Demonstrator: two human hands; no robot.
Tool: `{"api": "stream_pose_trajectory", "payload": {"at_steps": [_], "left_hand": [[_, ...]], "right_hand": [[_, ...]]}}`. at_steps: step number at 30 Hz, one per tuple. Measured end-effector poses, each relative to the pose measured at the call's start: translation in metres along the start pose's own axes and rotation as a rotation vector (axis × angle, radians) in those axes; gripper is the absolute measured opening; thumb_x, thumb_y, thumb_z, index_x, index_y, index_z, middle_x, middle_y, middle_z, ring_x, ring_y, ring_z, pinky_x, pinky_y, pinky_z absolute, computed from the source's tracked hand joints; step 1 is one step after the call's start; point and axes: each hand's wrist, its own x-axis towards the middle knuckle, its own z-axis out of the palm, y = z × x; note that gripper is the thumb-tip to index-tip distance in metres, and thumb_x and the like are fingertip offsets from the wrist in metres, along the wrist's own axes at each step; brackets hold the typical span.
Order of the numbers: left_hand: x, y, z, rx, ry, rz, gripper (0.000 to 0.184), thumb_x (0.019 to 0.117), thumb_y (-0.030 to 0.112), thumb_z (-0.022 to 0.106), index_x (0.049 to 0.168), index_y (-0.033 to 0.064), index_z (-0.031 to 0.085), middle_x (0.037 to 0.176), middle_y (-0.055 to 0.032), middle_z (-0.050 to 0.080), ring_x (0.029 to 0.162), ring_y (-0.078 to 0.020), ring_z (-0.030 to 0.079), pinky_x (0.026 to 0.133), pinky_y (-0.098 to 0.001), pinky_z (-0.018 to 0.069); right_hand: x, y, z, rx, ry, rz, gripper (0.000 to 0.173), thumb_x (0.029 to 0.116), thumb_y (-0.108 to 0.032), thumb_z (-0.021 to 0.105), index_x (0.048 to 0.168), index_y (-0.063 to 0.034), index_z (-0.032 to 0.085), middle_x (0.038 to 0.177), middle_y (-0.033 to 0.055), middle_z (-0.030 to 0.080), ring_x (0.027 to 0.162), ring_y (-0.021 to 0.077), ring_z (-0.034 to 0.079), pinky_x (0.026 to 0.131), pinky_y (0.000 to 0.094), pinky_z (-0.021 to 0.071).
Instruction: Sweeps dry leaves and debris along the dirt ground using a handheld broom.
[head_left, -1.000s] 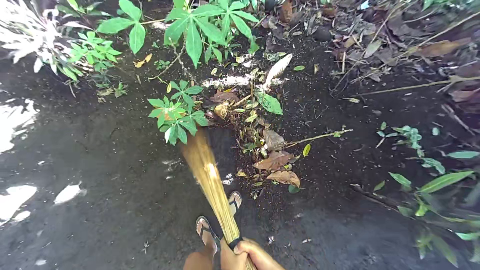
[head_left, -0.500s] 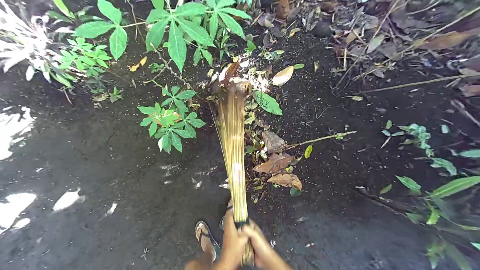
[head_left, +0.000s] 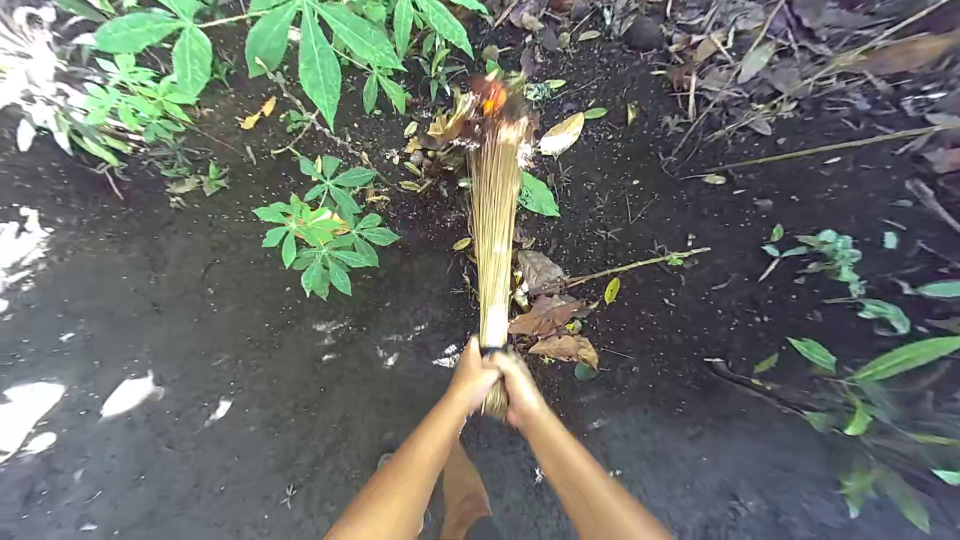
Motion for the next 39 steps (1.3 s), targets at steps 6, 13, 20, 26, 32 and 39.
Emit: {"api": "stream_pose_trajectory", "payload": {"at_steps": [6, 13, 20, 26, 32, 39], "left_hand": [[-0.105, -0.044, 0.036, -0.043, 0.166, -0.141, 0.073, 0.0802, 0.013, 0.079, 0.143, -0.0043, 0.044, 0.123, -0.019, 0.066, 0.113, -0.0228, 0.066, 0.101, -0.0401, 0.0533], [0.03, 0.025, 0.014, 0.03, -0.022, -0.081, 0.058, 0.0967, 0.012, 0.064, 0.146, -0.0052, 0.04, 0.128, -0.0234, 0.062, 0.116, -0.0272, 0.063, 0.102, -0.0431, 0.0515], [-0.022, 0.002, -0.009, 0.034, 0.109, 0.044, 0.069, 0.085, 0.007, 0.073, 0.146, -0.0038, 0.043, 0.128, -0.0199, 0.063, 0.117, -0.0232, 0.064, 0.103, -0.0405, 0.0519], [-0.004, 0.008, 0.03, -0.107, 0.18, -0.131, 0.055, 0.0963, 0.016, 0.066, 0.141, -0.0077, 0.044, 0.122, -0.0246, 0.063, 0.111, -0.0287, 0.065, 0.099, -0.0448, 0.0529], [0.063, 0.037, 0.001, -0.035, 0.059, 0.039, 0.058, 0.0923, 0.004, 0.066, 0.143, -0.0071, 0.041, 0.125, -0.021, 0.063, 0.112, -0.0211, 0.065, 0.098, -0.0362, 0.0534], [-0.059, -0.019, 0.012, 0.059, 0.194, -0.055, 0.069, 0.0821, 0.015, 0.076, 0.141, -0.0043, 0.046, 0.121, -0.018, 0.066, 0.112, -0.0227, 0.066, 0.101, -0.0413, 0.0536]], "right_hand": [[-0.08, 0.039, -0.041, -0.023, -0.129, 0.294, 0.046, 0.0733, -0.019, 0.068, 0.116, -0.0046, 0.058, 0.084, 0.0086, 0.07, 0.074, 0.0177, 0.071, 0.067, 0.038, 0.0611], [0.027, -0.027, -0.01, 0.0, 0.073, 0.061, 0.018, 0.102, -0.017, 0.048, 0.102, -0.0039, 0.06, 0.078, 0.0061, 0.062, 0.069, 0.015, 0.063, 0.063, 0.0349, 0.0557], [-0.008, 0.002, 0.007, 0.001, -0.116, 0.032, 0.045, 0.0795, -0.015, 0.063, 0.121, -0.0008, 0.053, 0.087, 0.0084, 0.067, 0.076, 0.0165, 0.068, 0.068, 0.0366, 0.0591], [0.009, -0.038, -0.024, -0.19, -0.13, 0.299, 0.018, 0.0983, -0.022, 0.054, 0.108, -0.0072, 0.06, 0.082, 0.0061, 0.065, 0.072, 0.0162, 0.065, 0.067, 0.0375, 0.0572], [0.06, -0.047, 0.0, -0.064, -0.063, 0.001, 0.016, 0.0962, -0.015, 0.054, 0.107, -0.0042, 0.059, 0.081, 0.0076, 0.065, 0.071, 0.0162, 0.066, 0.064, 0.0352, 0.0578], [-0.036, 0.011, -0.018, -0.057, -0.185, 0.207, 0.055, 0.0736, -0.02, 0.068, 0.125, -0.0042, 0.053, 0.089, 0.0081, 0.069, 0.079, 0.0171, 0.07, 0.072, 0.0377, 0.0606]]}}
